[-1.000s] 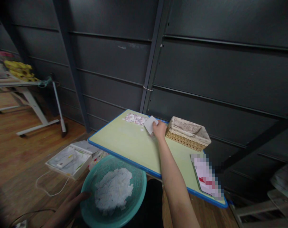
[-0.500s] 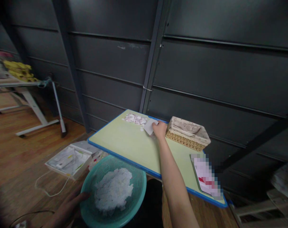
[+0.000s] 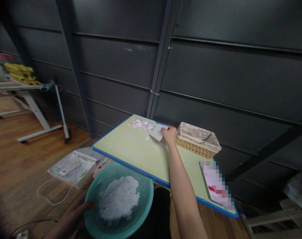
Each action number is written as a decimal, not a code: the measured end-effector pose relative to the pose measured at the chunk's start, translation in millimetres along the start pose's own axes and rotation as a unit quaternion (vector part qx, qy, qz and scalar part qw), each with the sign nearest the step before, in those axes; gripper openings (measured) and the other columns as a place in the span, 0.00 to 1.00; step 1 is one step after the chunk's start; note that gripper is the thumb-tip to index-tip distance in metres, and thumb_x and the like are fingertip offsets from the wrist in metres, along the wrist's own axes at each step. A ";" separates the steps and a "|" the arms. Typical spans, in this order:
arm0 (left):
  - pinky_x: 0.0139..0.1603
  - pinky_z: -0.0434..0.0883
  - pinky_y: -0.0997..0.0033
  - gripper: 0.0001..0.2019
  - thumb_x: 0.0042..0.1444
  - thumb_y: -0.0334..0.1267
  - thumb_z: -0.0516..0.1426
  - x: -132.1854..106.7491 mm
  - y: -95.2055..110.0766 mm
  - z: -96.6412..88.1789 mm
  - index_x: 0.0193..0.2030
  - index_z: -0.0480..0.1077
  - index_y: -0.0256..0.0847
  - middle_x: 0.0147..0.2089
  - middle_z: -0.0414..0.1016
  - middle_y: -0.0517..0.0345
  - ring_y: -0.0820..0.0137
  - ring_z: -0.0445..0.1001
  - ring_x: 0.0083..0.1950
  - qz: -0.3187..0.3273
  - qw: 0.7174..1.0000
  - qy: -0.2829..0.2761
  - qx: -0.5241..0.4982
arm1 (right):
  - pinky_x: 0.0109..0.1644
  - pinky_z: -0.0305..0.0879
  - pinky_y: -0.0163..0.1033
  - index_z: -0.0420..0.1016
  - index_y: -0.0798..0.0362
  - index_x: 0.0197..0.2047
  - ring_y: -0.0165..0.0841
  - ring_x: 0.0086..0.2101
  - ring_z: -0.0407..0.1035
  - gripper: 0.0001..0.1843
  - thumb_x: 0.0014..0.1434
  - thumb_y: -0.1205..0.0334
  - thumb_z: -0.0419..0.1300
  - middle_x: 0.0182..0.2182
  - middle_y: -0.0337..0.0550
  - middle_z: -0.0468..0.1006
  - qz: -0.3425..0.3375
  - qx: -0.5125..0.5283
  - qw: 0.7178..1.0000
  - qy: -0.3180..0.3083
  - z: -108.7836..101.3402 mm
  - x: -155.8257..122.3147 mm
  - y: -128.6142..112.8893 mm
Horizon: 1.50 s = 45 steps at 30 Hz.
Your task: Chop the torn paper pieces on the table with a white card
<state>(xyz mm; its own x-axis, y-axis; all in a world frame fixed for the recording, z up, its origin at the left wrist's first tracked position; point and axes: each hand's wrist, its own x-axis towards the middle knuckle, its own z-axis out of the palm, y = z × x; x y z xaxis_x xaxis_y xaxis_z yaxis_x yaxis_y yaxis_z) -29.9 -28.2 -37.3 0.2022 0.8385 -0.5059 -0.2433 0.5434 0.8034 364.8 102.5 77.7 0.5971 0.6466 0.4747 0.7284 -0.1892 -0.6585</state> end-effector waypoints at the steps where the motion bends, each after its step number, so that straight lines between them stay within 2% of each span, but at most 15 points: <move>1: 0.32 0.77 0.65 0.41 0.36 0.40 0.69 -1.0 1.3 1.3 0.61 0.64 0.39 0.43 0.83 0.48 0.54 0.81 0.40 0.005 1.000 0.000 -0.007 | 0.28 0.59 0.34 0.79 0.60 0.28 0.35 0.24 0.69 0.18 0.44 0.56 0.53 0.22 0.47 0.77 0.000 0.002 1.000 -0.006 -0.1 -0.1 0.2; 3: 0.32 0.77 0.65 0.43 0.36 0.39 0.69 -3.1 4.1 4.2 0.62 0.62 0.36 0.43 0.83 0.47 0.53 0.81 0.40 0.010 1.000 -0.003 -0.012 | 0.28 0.60 0.34 0.79 0.60 0.27 0.35 0.24 0.69 0.17 0.43 0.56 0.54 0.20 0.46 0.76 -0.001 0.001 1.000 -0.025 -0.3 -0.5 0.0; 5: 0.28 0.76 0.66 0.44 0.38 0.38 0.68 -5.3 6.6 6.8 0.64 0.59 0.37 0.41 0.84 0.47 0.54 0.81 0.36 0.004 1.000 -0.007 -0.012 | 0.28 0.60 0.33 0.79 0.60 0.27 0.35 0.25 0.69 0.17 0.43 0.56 0.54 0.20 0.46 0.75 -0.001 0.002 0.999 -0.038 -0.8 -1.0 -0.6; 10: 0.21 0.74 0.67 0.48 0.36 0.40 0.69 -8.7 8.2 9.8 0.65 0.56 0.37 0.38 0.84 0.48 0.56 0.81 0.30 -0.017 1.000 -0.002 -0.009 | 0.27 0.61 0.33 0.79 0.60 0.28 0.35 0.25 0.70 0.17 0.43 0.57 0.54 0.20 0.46 0.76 0.005 0.012 0.999 -0.031 -1.6 -1.4 -1.2; 15: 0.33 0.78 0.62 0.43 0.36 0.38 0.69 -6.6 6.1 9.2 0.62 0.62 0.37 0.39 0.84 0.49 0.52 0.82 0.37 -0.011 1.000 0.012 -0.014 | 0.27 0.60 0.33 0.79 0.59 0.27 0.35 0.24 0.69 0.16 0.42 0.57 0.55 0.19 0.45 0.75 0.005 0.025 0.999 -0.047 1.7 -3.5 -4.5; 21: 0.34 0.79 0.63 0.41 0.35 0.39 0.70 -5.3 5.8 6.4 0.60 0.64 0.40 0.43 0.84 0.48 0.51 0.80 0.44 -0.002 1.000 -0.005 -0.023 | 0.25 0.61 0.32 0.79 0.60 0.28 0.34 0.24 0.69 0.17 0.41 0.57 0.56 0.19 0.44 0.75 0.012 0.067 0.996 -0.051 0.5 -3.0 -4.0; 26: 0.35 0.78 0.62 0.41 0.35 0.39 0.69 -5.7 6.6 4.4 0.60 0.65 0.41 0.44 0.83 0.49 0.49 0.80 0.45 -0.022 1.000 0.006 -0.001 | 0.25 0.61 0.33 0.78 0.60 0.27 0.34 0.23 0.69 0.16 0.41 0.57 0.57 0.18 0.44 0.74 0.021 0.093 0.993 -0.072 0.5 -3.0 -2.8; 31: 0.44 0.77 0.61 0.38 0.35 0.37 0.69 -3.3 6.6 2.6 0.58 0.68 0.40 0.45 0.83 0.48 0.50 0.78 0.49 -0.008 1.000 0.003 -0.014 | 0.25 0.61 0.34 0.78 0.61 0.28 0.35 0.23 0.69 0.16 0.41 0.56 0.57 0.18 0.44 0.74 0.038 0.116 0.991 -0.056 0.0 -3.7 -4.5; 34: 0.46 0.77 0.61 0.37 0.36 0.37 0.69 -2.6 5.7 2.7 0.57 0.69 0.39 0.45 0.83 0.49 0.51 0.77 0.51 -0.001 1.000 0.013 -0.011 | 0.26 0.62 0.33 0.78 0.60 0.27 0.35 0.24 0.70 0.15 0.41 0.57 0.57 0.19 0.44 0.75 0.048 0.105 0.992 -0.058 -0.8 -5.5 -6.8; 36: 0.42 0.78 0.61 0.38 0.36 0.38 0.69 -3.2 5.6 3.5 0.58 0.67 0.39 0.44 0.83 0.48 0.50 0.78 0.49 -0.003 1.000 0.007 -0.009 | 0.26 0.62 0.33 0.78 0.60 0.27 0.35 0.24 0.70 0.15 0.41 0.58 0.57 0.19 0.45 0.76 0.045 0.105 0.991 -0.067 -0.4 -7.2 -8.8; 40: 0.29 0.77 0.63 0.44 0.36 0.40 0.69 -5.4 6.4 5.7 0.63 0.61 0.38 0.40 0.84 0.48 0.51 0.81 0.39 -0.024 1.000 0.009 0.009 | 0.27 0.63 0.34 0.79 0.61 0.29 0.35 0.25 0.70 0.16 0.42 0.58 0.57 0.21 0.46 0.77 0.038 0.121 0.990 -0.063 -0.2 -7.8 -10.2; 45: 0.25 0.76 0.65 0.49 0.33 0.40 0.71 -6.7 7.8 8.8 0.65 0.58 0.37 0.41 0.84 0.46 0.51 0.81 0.38 -0.012 1.000 0.004 -0.017 | 0.27 0.63 0.34 0.79 0.61 0.29 0.35 0.25 0.70 0.16 0.41 0.58 0.57 0.20 0.45 0.76 0.054 0.104 0.991 -0.059 -0.4 -4.9 -5.2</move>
<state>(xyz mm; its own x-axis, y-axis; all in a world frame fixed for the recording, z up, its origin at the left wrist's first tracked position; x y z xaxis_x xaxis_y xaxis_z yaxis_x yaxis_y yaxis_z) -24.9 -30.0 -24.9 0.2014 0.8257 -0.5269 -0.2703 0.5639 0.7803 358.2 100.0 79.0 0.6157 0.7154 0.3303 0.5690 -0.1137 -0.8144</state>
